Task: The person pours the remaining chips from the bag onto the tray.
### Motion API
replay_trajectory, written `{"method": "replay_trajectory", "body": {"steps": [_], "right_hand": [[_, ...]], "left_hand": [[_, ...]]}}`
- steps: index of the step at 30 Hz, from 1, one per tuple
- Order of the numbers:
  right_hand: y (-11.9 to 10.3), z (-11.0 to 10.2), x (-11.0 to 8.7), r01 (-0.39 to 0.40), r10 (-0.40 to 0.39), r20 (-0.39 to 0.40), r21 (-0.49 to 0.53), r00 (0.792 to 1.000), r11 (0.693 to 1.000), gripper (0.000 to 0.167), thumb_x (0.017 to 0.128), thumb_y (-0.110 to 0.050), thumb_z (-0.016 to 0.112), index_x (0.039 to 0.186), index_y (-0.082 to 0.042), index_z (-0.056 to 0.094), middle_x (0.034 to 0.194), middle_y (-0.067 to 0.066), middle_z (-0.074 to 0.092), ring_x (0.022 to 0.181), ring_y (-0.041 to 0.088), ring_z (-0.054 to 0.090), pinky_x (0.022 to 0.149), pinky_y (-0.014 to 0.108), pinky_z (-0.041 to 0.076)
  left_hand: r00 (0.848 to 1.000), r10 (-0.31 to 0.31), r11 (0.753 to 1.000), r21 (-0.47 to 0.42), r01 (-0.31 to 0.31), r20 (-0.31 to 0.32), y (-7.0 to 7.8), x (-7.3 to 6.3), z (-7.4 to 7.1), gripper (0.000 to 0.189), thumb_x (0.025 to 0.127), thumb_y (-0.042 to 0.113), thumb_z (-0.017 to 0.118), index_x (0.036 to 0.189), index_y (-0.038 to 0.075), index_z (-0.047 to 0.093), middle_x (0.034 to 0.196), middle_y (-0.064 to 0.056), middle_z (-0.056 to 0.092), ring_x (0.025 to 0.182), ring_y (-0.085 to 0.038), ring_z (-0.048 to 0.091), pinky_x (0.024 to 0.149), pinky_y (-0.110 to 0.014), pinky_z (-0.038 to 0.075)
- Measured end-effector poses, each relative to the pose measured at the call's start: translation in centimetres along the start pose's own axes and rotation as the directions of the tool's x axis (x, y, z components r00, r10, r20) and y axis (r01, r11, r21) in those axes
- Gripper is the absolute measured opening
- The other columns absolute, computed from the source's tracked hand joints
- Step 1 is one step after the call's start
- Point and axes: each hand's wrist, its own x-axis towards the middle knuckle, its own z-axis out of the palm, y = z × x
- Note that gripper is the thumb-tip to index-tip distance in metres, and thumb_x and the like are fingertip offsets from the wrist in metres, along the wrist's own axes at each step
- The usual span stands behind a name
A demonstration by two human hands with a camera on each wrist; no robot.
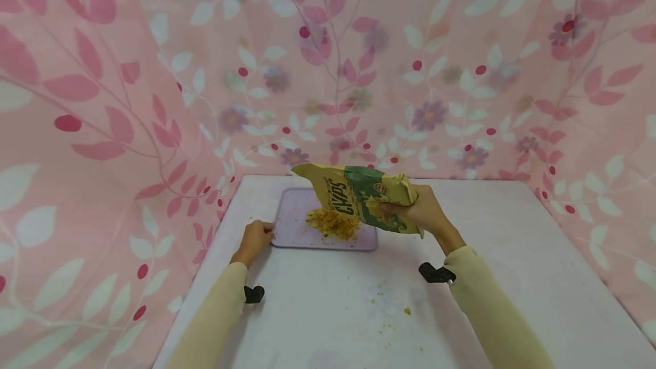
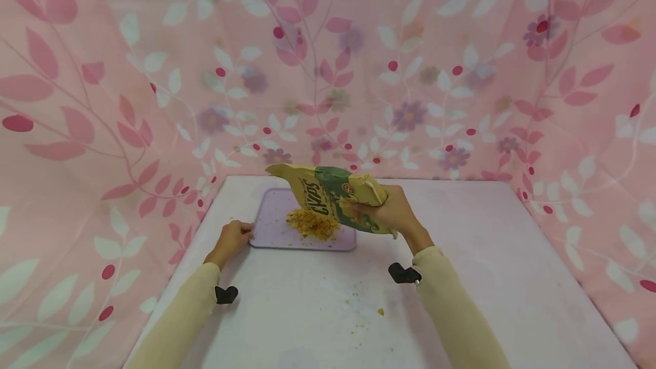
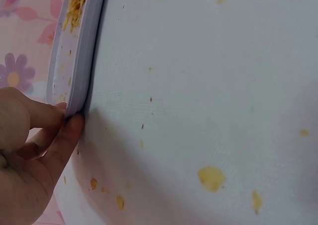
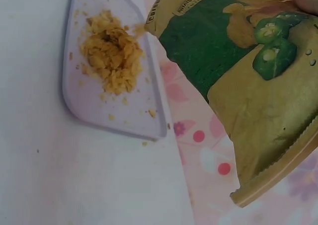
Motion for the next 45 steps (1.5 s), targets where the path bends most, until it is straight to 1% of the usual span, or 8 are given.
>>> {"method": "replay_trajectory", "body": {"steps": [5,12,19,26,32,39,42,45], "right_hand": [[-1.1,-0.3,-0.1,0.037,-0.037,-0.002,0.105,0.999,0.994,0.029,0.08,-0.004,0.079,0.106,0.001,0.069,0.093,0.015,0.073,0.083,0.025,0.069,0.075,0.036,0.055],[1.1,0.4,0.5,-0.016,0.016,0.038,-0.007,0.999,1.0,0.031,0.079,-0.016,0.082,0.104,-0.002,0.071,0.093,0.011,0.073,0.084,0.024,0.068,0.074,0.043,0.054],[3.3,0.3,1.1,0.013,-0.008,-0.047,0.104,0.999,0.994,0.036,0.078,-0.022,0.083,0.107,-0.006,0.07,0.095,0.012,0.072,0.086,0.024,0.067,0.074,0.04,0.054],[3.5,0.6,1.1,-0.039,0.038,0.028,0.042,0.999,0.998,0.039,0.077,-0.034,0.084,0.106,-0.011,0.072,0.095,0.006,0.073,0.086,0.02,0.068,0.073,0.04,0.054],[3.0,0.5,1.0,-0.013,0.022,-0.055,0.148,0.998,0.989,0.037,0.077,-0.021,0.084,0.108,-0.006,0.069,0.095,0.01,0.073,0.085,0.022,0.068,0.073,0.038,0.055],[1.8,1.3,0.8,0.008,-0.01,0.025,0.071,1.0,0.997,0.033,0.079,-0.014,0.082,0.107,-0.003,0.071,0.095,0.01,0.073,0.087,0.022,0.068,0.075,0.038,0.054],[1.1,1.0,0.4,0.011,-0.013,0.02,0.139,1.0,0.99,0.03,0.079,-0.009,0.081,0.107,-0.001,0.07,0.092,0.012,0.073,0.084,0.025,0.069,0.076,0.04,0.054],[1.8,0.9,0.6,0.017,-0.015,-0.013,0.207,1.0,0.978,0.031,0.079,-0.011,0.082,0.106,-0.004,0.069,0.093,0.011,0.073,0.084,0.024,0.069,0.076,0.037,0.055]], "left_hand": [[1.0,-0.013,1.0,0.016,0.013,0.004,0.0,0.1,0.0,0.03,0.086,-0.004,0.066,0.116,-0.008,0.066,0.116,-0.024,0.065,0.108,-0.031,0.059,0.084,-0.039,0.051],[0.999,-0.04,0.999,0.006,0.039,0.013,-0.1,0.2,0.0,0.031,0.086,-0.002,0.065,0.117,-0.007,0.066,0.116,-0.023,0.066,0.099,-0.026,0.059,0.08,-0.036,0.051],[1.0,-0.003,1.0,-0.007,0.003,0.004,0.1,0.1,0.0,0.03,0.084,-0.005,0.066,0.115,-0.009,0.066,0.115,-0.025,0.065,0.094,-0.026,0.059,0.074,-0.034,0.051],[1.0,0.01,1.0,0.0,-0.01,-0.012,0.1,0.0,-0.1,0.031,0.084,-0.004,0.066,0.115,-0.009,0.066,0.114,-0.023,0.066,0.091,-0.024,0.059,0.075,-0.034,0.05],[1.0,0.021,1.0,-0.003,-0.021,-0.006,-0.1,0.1,-0.1,0.032,0.084,-0.005,0.065,0.115,-0.01,0.066,0.114,-0.024,0.066,0.095,-0.027,0.06,0.078,-0.037,0.051],[1.0,-0.01,1.0,-0.001,0.01,-0.001,-0.7,0.3,0.0,0.032,0.086,-0.002,0.065,0.117,-0.009,0.065,0.118,-0.023,0.065,0.105,-0.03,0.06,0.084,-0.04,0.051],[1.0,-0.004,1.0,-0.007,0.004,0.002,-0.6,0.3,0.1,0.032,0.085,-0.003,0.065,0.116,-0.009,0.065,0.117,-0.023,0.065,0.102,-0.028,0.06,0.081,-0.039,0.051],[1.0,-0.004,1.0,-0.015,0.004,0.011,-0.4,0.3,0.1,0.031,0.086,-0.003,0.064,0.116,-0.01,0.065,0.118,-0.022,0.065,0.105,-0.028,0.059,0.082,-0.038,0.051]]}}
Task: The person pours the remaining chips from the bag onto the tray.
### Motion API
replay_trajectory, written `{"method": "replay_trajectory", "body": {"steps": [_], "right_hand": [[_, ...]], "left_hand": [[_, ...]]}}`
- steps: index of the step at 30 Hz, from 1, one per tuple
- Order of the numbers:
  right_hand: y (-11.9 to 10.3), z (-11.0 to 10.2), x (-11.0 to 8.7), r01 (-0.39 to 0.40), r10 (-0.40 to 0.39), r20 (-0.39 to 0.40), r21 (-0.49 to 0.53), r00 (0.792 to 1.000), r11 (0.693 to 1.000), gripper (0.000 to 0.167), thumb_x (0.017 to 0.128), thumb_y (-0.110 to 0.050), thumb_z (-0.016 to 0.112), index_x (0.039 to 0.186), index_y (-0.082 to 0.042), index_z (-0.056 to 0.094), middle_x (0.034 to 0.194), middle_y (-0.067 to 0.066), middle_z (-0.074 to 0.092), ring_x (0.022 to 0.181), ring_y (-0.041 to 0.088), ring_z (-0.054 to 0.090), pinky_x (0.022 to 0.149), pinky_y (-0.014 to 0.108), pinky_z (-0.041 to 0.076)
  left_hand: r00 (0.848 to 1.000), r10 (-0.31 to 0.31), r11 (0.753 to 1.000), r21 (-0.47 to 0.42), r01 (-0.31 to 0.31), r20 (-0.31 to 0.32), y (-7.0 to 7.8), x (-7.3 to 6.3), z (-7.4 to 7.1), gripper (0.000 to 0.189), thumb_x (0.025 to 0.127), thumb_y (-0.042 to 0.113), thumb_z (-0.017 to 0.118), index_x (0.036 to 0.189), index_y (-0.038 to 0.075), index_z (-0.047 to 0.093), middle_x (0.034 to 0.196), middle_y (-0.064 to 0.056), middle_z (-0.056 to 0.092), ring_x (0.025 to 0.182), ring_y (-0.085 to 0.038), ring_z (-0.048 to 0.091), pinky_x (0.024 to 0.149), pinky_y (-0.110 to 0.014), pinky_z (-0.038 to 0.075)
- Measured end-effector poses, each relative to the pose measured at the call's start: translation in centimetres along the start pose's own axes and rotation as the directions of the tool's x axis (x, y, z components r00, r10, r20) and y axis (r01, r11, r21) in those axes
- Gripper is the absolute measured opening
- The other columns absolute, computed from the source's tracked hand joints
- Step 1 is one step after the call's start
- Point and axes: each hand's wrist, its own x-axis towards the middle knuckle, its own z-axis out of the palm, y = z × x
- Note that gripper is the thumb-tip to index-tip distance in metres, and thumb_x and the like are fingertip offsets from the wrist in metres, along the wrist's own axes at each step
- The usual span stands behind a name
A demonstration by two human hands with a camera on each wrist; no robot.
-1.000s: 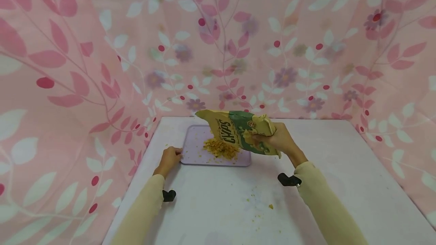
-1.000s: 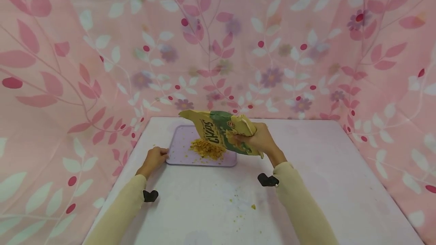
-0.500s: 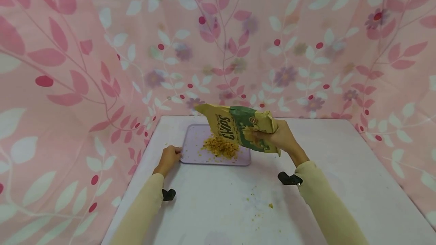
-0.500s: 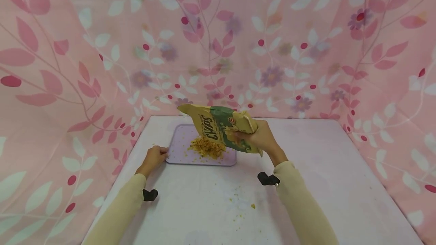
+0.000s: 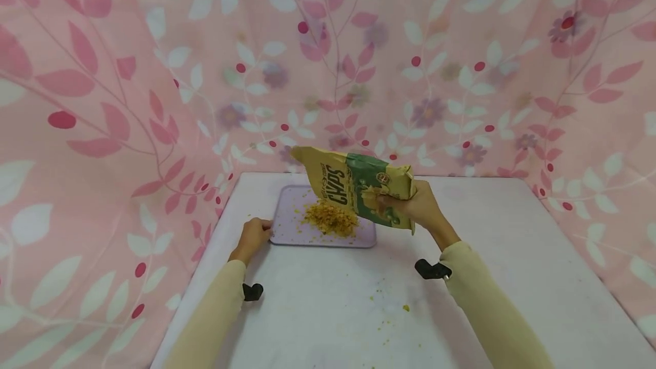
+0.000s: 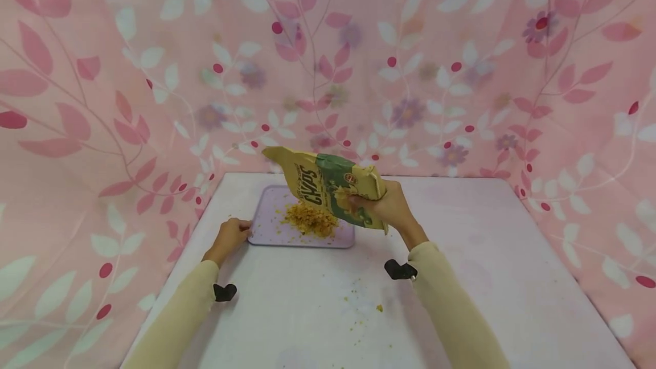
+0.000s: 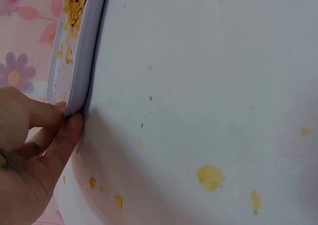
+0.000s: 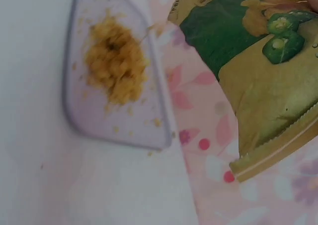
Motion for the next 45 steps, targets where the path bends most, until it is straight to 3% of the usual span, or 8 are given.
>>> {"method": "replay_trajectory", "body": {"steps": [4,8,15,22,30,38,40,45], "right_hand": [[0.7,0.1,0.4,-0.005,0.004,-0.013,-0.065,1.0,0.998,0.036,0.077,-0.015,0.084,0.109,-0.006,0.07,0.096,0.011,0.073,0.088,0.023,0.068,0.076,0.038,0.055],[-0.4,0.4,0.2,-0.004,0.008,0.021,-0.149,1.0,0.989,0.034,0.078,-0.011,0.083,0.108,-0.002,0.07,0.094,0.013,0.073,0.087,0.025,0.068,0.074,0.041,0.055],[-1.7,0.2,0.3,-0.009,0.009,0.004,-0.016,1.0,1.0,0.031,0.08,-0.006,0.08,0.108,0.0,0.068,0.095,0.013,0.072,0.085,0.021,0.068,0.076,0.037,0.054],[-1.8,0.6,0.5,-0.015,0.029,0.069,-0.189,0.997,0.982,0.031,0.078,-0.012,0.082,0.106,-0.001,0.072,0.094,0.011,0.073,0.086,0.021,0.069,0.075,0.039,0.055],[-2.5,-0.1,0.4,-0.043,0.047,0.027,-0.128,0.999,0.991,0.032,0.079,-0.01,0.082,0.108,-0.003,0.07,0.095,0.012,0.073,0.087,0.024,0.068,0.077,0.041,0.054],[-2.5,-0.1,0.3,-0.036,0.049,0.052,-0.232,0.997,0.972,0.035,0.078,-0.012,0.082,0.109,0.0,0.071,0.097,0.015,0.073,0.087,0.027,0.069,0.075,0.042,0.056],[-2.4,-0.3,0.4,-0.031,0.04,0.037,-0.22,0.999,0.975,0.037,0.078,-0.014,0.083,0.11,-0.002,0.07,0.097,0.014,0.073,0.087,0.025,0.069,0.075,0.041,0.055],[-0.9,-0.9,0.6,-0.003,-0.001,-0.065,-0.065,0.998,0.998,0.039,0.078,-0.012,0.082,0.112,-0.002,0.066,0.098,0.013,0.071,0.087,0.022,0.067,0.075,0.037,0.054]], "left_hand": [[1.0,-0.002,1.0,-0.002,0.002,0.008,0.1,0.1,-0.1,0.031,0.087,-0.003,0.064,0.118,-0.01,0.064,0.12,-0.022,0.064,0.105,-0.029,0.059,0.082,-0.038,0.051],[1.0,-0.011,1.0,0.006,0.011,0.015,0.0,0.1,0.0,0.032,0.087,-0.001,0.064,0.118,-0.009,0.064,0.119,-0.021,0.065,0.098,-0.026,0.059,0.078,-0.036,0.051],[1.0,-0.012,1.0,0.011,0.012,0.01,0.1,0.1,0.0,0.031,0.087,-0.003,0.065,0.118,-0.009,0.064,0.121,-0.02,0.064,0.109,-0.031,0.059,0.086,-0.041,0.051],[1.0,-0.016,1.0,0.001,0.016,0.019,0.1,0.2,0.1,0.032,0.087,-0.002,0.064,0.118,-0.01,0.064,0.119,-0.023,0.064,0.1,-0.027,0.059,0.081,-0.038,0.051],[0.999,-0.041,0.999,-0.01,0.042,0.025,0.1,0.2,0.0,0.033,0.087,-0.002,0.065,0.119,-0.008,0.064,0.121,-0.023,0.063,0.109,-0.029,0.057,0.085,-0.04,0.05],[0.998,-0.044,0.999,-0.009,0.044,0.041,0.0,0.4,0.0,0.033,0.088,-0.001,0.063,0.121,-0.007,0.063,0.124,-0.02,0.063,0.112,-0.029,0.057,0.089,-0.041,0.049],[0.998,-0.048,0.999,-0.014,0.049,0.043,0.1,0.3,-0.1,0.033,0.088,-0.001,0.063,0.121,-0.007,0.063,0.124,-0.02,0.063,0.113,-0.029,0.056,0.09,-0.042,0.049],[0.998,-0.052,0.998,-0.027,0.053,0.047,0.3,0.0,-0.2,0.033,0.089,-0.002,0.064,0.121,-0.009,0.063,0.124,-0.021,0.062,0.115,-0.032,0.056,0.089,-0.042,0.049]]}}
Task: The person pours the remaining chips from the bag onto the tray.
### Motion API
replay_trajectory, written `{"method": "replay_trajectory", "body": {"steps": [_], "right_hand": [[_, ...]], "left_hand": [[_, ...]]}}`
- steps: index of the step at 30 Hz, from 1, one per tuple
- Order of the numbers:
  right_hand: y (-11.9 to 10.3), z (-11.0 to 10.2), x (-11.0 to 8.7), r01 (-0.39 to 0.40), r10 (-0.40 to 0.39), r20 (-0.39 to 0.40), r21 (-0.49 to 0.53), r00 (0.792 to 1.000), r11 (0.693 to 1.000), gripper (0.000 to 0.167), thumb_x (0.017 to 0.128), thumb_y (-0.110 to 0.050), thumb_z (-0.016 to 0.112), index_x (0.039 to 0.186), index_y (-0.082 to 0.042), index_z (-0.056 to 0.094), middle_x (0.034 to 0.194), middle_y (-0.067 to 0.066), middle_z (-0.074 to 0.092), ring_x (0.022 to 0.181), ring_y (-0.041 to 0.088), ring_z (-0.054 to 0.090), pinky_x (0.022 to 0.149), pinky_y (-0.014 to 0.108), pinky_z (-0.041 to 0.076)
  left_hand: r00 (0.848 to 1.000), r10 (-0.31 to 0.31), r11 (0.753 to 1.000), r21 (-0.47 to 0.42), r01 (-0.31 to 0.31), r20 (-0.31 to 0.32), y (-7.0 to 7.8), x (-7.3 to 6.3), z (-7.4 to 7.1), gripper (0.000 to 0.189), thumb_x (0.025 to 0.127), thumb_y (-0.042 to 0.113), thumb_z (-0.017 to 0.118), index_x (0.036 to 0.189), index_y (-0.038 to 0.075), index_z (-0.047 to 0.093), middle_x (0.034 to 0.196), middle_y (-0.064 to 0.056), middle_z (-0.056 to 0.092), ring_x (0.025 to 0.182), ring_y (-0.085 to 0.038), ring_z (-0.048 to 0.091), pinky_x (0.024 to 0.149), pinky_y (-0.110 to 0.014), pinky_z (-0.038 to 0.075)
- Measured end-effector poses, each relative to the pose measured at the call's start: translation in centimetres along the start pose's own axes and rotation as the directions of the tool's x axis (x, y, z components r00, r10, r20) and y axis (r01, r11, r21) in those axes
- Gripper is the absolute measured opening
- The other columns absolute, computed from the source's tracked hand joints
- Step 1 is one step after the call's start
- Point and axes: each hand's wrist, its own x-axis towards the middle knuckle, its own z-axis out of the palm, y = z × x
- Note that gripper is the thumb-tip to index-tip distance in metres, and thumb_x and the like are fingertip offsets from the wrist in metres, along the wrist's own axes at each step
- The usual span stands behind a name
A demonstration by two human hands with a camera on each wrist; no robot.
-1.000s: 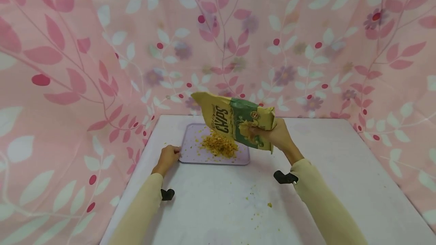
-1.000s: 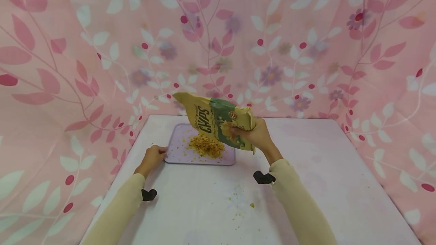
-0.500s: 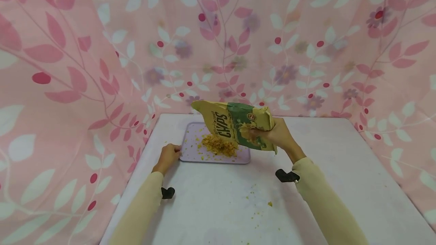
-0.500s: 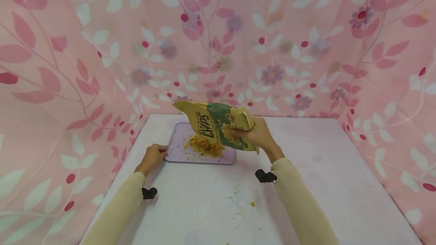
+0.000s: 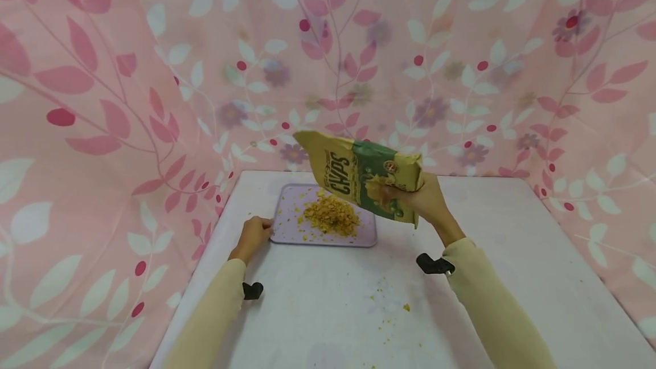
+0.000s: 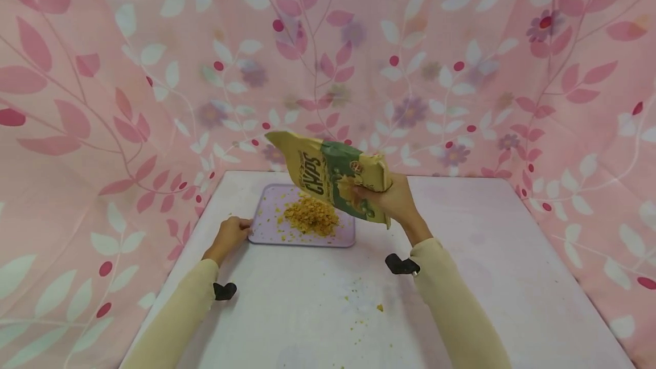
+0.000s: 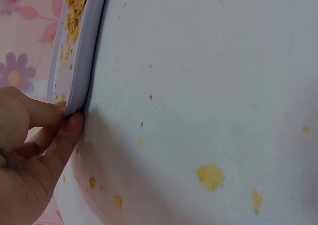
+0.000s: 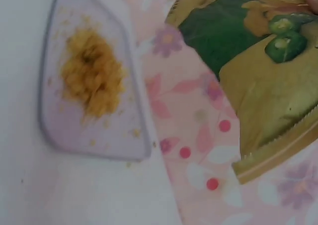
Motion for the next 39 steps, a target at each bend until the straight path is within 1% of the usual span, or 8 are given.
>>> {"method": "replay_trajectory", "body": {"steps": [7,10,15,21,25,29,35,39], "right_hand": [[0.2,0.3,-0.7,-0.046,0.059,0.096,-0.129,0.994,0.991,0.037,0.078,-0.018,0.083,0.109,-0.003,0.07,0.095,0.011,0.073,0.086,0.022,0.068,0.074,0.039,0.054],[-0.5,0.2,-0.9,-0.035,0.047,0.085,-0.147,0.995,0.989,0.033,0.079,-0.014,0.082,0.107,0.0,0.069,0.093,0.013,0.073,0.084,0.025,0.068,0.073,0.041,0.054],[0.5,-0.5,-0.4,-0.025,0.027,0.048,-0.039,0.998,0.999,0.035,0.079,-0.015,0.082,0.108,-0.003,0.068,0.094,0.011,0.073,0.083,0.022,0.068,0.072,0.036,0.054],[0.0,0.0,-0.6,-0.043,0.059,0.078,-0.192,0.995,0.98,0.036,0.078,-0.017,0.083,0.108,-0.002,0.071,0.095,0.014,0.073,0.086,0.028,0.069,0.074,0.045,0.055],[-0.8,0.0,-1.0,-0.005,0.014,0.059,-0.159,0.998,0.987,0.035,0.078,-0.012,0.082,0.108,0.001,0.07,0.095,0.017,0.073,0.086,0.029,0.069,0.073,0.043,0.055],[0.4,-0.2,-0.5,-0.022,0.024,0.019,-0.105,1.0,0.994,0.033,0.078,-0.018,0.083,0.105,-0.003,0.071,0.092,0.013,0.073,0.082,0.025,0.069,0.07,0.039,0.055],[1.9,-0.3,0.3,-0.034,0.053,0.083,-0.218,0.995,0.975,0.04,0.076,-0.033,0.084,0.106,-0.009,0.072,0.093,0.008,0.074,0.083,0.021,0.069,0.071,0.039,0.055],[1.5,-0.6,0.4,0.006,0.005,0.063,-0.176,0.998,0.984,0.039,0.076,-0.029,0.085,0.107,-0.009,0.072,0.094,0.009,0.073,0.084,0.022,0.069,0.072,0.04,0.055]], "left_hand": [[1.0,0.012,1.0,0.005,-0.012,-0.004,0.0,0.1,-0.1,0.032,0.089,-0.002,0.064,0.12,-0.009,0.063,0.124,-0.023,0.062,0.118,-0.035,0.054,0.091,-0.044,0.048],[1.0,0.0,1.0,0.007,0.0,-0.005,-0.1,0.2,-0.2,0.033,0.089,-0.001,0.064,0.121,-0.008,0.063,0.124,-0.022,0.062,0.119,-0.034,0.054,0.093,-0.043,0.048],[1.0,0.004,1.0,0.012,-0.004,-0.011,-0.2,0.2,-0.1,0.033,0.088,-0.001,0.064,0.121,-0.008,0.063,0.124,-0.023,0.062,0.117,-0.033,0.055,0.089,-0.042,0.049],[0.999,0.028,0.999,0.022,-0.027,-0.03,-0.1,0.4,0.0,0.031,0.087,-0.003,0.065,0.117,-0.009,0.065,0.121,-0.023,0.063,0.112,-0.032,0.057,0.087,-0.041,0.05],[0.999,0.021,1.0,0.018,-0.02,-0.025,-0.1,0.4,0.1,0.031,0.087,-0.002,0.065,0.117,-0.009,0.065,0.12,-0.023,0.063,0.113,-0.032,0.057,0.088,-0.041,0.049],[0.999,0.023,1.0,0.019,-0.022,-0.025,-0.2,0.4,0.1,0.031,0.087,-0.003,0.065,0.117,-0.009,0.065,0.119,-0.023,0.064,0.107,-0.03,0.058,0.085,-0.04,0.05],[0.999,0.03,1.0,0.008,-0.03,-0.025,-0.2,0.3,0.0,0.031,0.086,-0.003,0.065,0.116,-0.01,0.066,0.118,-0.024,0.064,0.105,-0.029,0.058,0.084,-0.04,0.05],[0.999,0.024,1.0,0.016,-0.024,-0.023,-0.2,0.2,-0.1,0.031,0.087,-0.002,0.065,0.117,-0.009,0.065,0.119,-0.024,0.064,0.106,-0.029,0.058,0.086,-0.041,0.05]]}}
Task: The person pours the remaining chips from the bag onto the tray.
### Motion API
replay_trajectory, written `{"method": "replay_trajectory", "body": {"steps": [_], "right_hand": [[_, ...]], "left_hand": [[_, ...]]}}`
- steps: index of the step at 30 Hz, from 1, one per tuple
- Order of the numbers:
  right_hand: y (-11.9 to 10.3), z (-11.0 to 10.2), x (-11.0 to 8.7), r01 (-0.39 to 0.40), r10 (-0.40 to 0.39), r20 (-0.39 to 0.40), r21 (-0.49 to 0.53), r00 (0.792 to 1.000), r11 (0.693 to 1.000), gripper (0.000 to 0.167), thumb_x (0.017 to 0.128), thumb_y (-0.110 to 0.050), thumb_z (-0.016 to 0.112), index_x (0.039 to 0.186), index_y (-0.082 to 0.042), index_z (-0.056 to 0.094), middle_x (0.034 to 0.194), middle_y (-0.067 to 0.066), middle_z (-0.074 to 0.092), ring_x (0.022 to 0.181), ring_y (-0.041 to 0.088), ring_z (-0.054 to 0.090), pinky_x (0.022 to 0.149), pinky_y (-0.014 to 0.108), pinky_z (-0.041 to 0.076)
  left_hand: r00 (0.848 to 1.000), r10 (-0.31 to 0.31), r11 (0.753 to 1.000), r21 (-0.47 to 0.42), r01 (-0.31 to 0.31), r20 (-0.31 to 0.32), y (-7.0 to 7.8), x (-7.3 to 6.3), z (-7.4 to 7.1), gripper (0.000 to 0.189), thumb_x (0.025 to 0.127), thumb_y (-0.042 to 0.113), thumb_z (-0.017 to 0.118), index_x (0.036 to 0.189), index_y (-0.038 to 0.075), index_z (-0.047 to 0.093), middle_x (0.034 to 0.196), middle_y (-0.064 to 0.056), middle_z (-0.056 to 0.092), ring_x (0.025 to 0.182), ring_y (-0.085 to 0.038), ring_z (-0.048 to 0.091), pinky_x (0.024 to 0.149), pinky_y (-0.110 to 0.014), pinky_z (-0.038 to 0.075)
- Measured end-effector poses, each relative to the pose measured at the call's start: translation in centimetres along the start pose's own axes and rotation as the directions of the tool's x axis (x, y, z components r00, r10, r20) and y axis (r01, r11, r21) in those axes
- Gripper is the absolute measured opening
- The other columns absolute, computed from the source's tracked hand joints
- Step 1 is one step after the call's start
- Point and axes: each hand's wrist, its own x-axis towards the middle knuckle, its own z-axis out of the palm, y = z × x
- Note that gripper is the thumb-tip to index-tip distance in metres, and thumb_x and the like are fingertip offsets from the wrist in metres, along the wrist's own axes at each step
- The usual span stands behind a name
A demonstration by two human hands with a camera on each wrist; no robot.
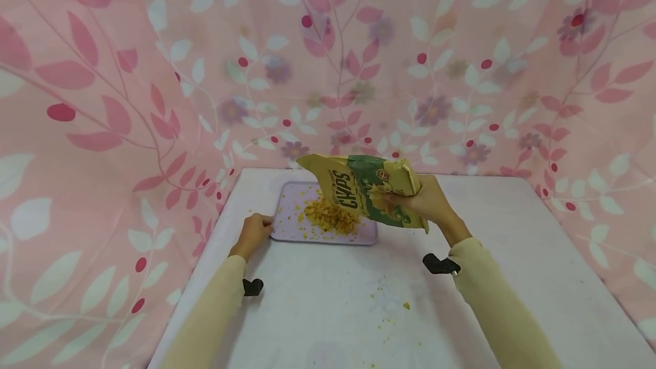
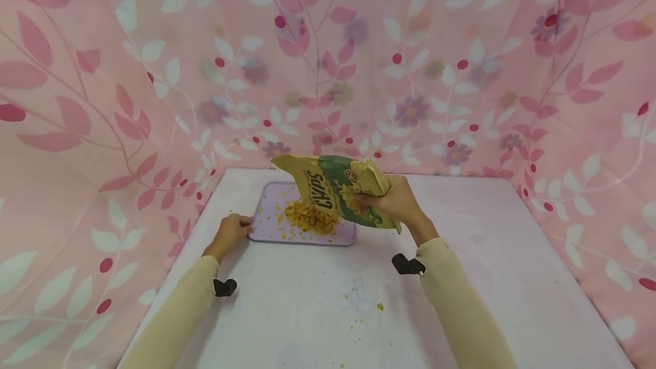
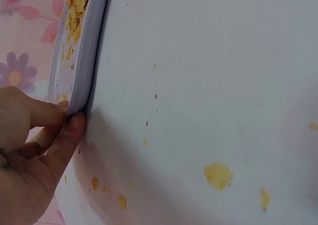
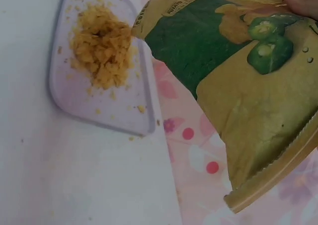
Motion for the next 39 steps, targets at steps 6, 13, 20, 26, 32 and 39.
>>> {"method": "replay_trajectory", "body": {"steps": [6,13,20,26,32,39], "right_hand": [[-0.4,0.0,0.2,0.045,-0.044,-0.018,0.062,0.999,0.997,0.035,0.078,-0.017,0.083,0.107,-0.004,0.07,0.094,0.013,0.073,0.083,0.023,0.069,0.07,0.036,0.055],[-2.3,0.0,-1.0,-0.078,0.078,0.017,0.008,0.997,0.997,0.035,0.078,-0.019,0.083,0.106,-0.001,0.071,0.094,0.014,0.073,0.085,0.026,0.069,0.072,0.041,0.055],[-0.5,-0.4,-1.0,-0.036,0.035,0.012,0.099,0.999,0.994,0.033,0.079,-0.02,0.083,0.105,-0.005,0.07,0.09,0.011,0.073,0.079,0.021,0.069,0.071,0.035,0.054],[0.1,0.1,-0.7,-0.034,0.04,0.075,-0.069,0.996,0.997,0.039,0.076,-0.035,0.084,0.103,-0.01,0.073,0.091,0.006,0.074,0.081,0.02,0.069,0.07,0.04,0.055],[-0.7,-0.5,-0.5,0.009,-0.009,-0.002,0.003,1.0,1.0,0.039,0.076,-0.025,0.085,0.109,-0.008,0.071,0.096,0.01,0.073,0.085,0.022,0.069,0.072,0.039,0.055],[-2.3,-0.6,-0.6,0.061,-0.059,0.036,-0.058,0.998,0.996,0.034,0.078,-0.011,0.082,0.107,-0.001,0.07,0.093,0.014,0.073,0.083,0.025,0.069,0.071,0.041,0.055]], "left_hand": [[1.0,-0.01,1.0,-0.01,0.01,0.002,0.2,-0.1,-0.2,0.032,0.088,-0.002,0.065,0.118,-0.009,0.064,0.12,-0.025,0.063,0.109,-0.031,0.058,0.087,-0.042,0.05],[1.0,-0.008,1.0,0.01,0.008,0.006,0.1,-0.2,-0.2,0.031,0.088,-0.002,0.064,0.118,-0.009,0.065,0.12,-0.024,0.063,0.113,-0.033,0.057,0.09,-0.043,0.049],[1.0,-0.009,1.0,0.001,0.009,0.006,0.1,-0.4,-0.1,0.032,0.088,-0.002,0.065,0.118,-0.009,0.064,0.121,-0.023,0.063,0.106,-0.028,0.057,0.085,-0.04,0.05],[1.0,-0.019,1.0,-0.004,0.019,0.0,0.0,-0.4,-0.1,0.032,0.088,-0.002,0.064,0.119,-0.009,0.064,0.121,-0.023,0.063,0.11,-0.03,0.057,0.087,-0.041,0.05],[1.0,-0.021,1.0,0.005,0.021,0.011,-0.3,0.0,0.1,0.031,0.089,-0.001,0.064,0.119,-0.008,0.064,0.121,-0.023,0.063,0.104,-0.029,0.06,0.081,-0.037,0.052],[1.0,-0.019,1.0,0.005,0.019,0.0,-0.3,0.3,0.3,0.031,0.087,-0.001,0.065,0.117,-0.006,0.066,0.119,-0.022,0.065,0.097,-0.025,0.059,0.078,-0.035,0.051]]}}
